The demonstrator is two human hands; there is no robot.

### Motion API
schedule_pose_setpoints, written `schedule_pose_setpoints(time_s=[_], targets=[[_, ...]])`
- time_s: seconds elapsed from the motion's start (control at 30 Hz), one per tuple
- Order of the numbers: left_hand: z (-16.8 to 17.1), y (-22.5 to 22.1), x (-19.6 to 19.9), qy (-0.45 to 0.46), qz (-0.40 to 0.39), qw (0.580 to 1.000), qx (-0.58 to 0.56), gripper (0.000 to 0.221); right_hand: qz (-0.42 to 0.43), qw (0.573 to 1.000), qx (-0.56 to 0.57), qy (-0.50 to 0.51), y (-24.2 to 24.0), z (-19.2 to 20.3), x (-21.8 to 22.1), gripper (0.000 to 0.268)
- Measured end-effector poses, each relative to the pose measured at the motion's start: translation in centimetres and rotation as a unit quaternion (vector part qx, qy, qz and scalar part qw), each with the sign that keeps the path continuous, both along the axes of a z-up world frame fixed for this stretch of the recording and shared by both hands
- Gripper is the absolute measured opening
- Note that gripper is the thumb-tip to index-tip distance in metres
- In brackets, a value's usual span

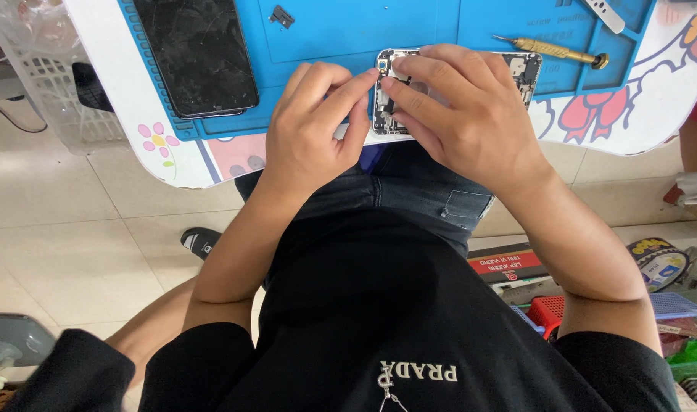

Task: Disassembling a smartphone and cleaning internal components at a repair bench.

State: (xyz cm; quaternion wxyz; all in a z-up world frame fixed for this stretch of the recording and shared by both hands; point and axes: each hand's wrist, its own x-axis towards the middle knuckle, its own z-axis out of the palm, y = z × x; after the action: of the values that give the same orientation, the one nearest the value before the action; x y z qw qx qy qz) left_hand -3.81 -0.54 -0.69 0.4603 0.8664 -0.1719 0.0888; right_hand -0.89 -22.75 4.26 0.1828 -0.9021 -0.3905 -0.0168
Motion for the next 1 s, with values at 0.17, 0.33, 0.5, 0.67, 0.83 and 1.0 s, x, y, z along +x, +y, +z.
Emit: schedule_pose_setpoints(time_s=[0.17,0.33,0.5,0.67,0.83,1.0], targets=[[0.0,0.02,-0.02,-0.001,0.0,1.0,-0.003,0.028,0.014,1.0,-0.008,-0.012,-0.04,0.1,0.28,0.035],[-0.08,0.06,-0.01,-0.006,-0.005,1.0,-0.006,0.028,0.013,1.0,-0.009,-0.011,0.26,0.37,0.3,0.039],[-0.05,0.13,0.05,-0.006,-0.007,1.0,-0.004,0.027,0.01,1.0,-0.015,-0.001,0.44,0.36,0.02,0.045],[-0.2,0.2,0.0,-0.012,-0.011,1.0,0.001,0.027,0.02,0.999,-0.023,-0.021,0.0,0.13,0.11,0.046],[-0.2,0.11,0.03,-0.014,-0.009,1.0,0.006,0.028,0.035,0.996,-0.05,-0.057,-0.28,0.03,0.57,0.045],[-0.15,0.08,0.1,-0.014,-0.007,1.0,0.004,0.028,0.015,0.998,0.003,-0.06,0.28,-0.18,0.82,0.029]])
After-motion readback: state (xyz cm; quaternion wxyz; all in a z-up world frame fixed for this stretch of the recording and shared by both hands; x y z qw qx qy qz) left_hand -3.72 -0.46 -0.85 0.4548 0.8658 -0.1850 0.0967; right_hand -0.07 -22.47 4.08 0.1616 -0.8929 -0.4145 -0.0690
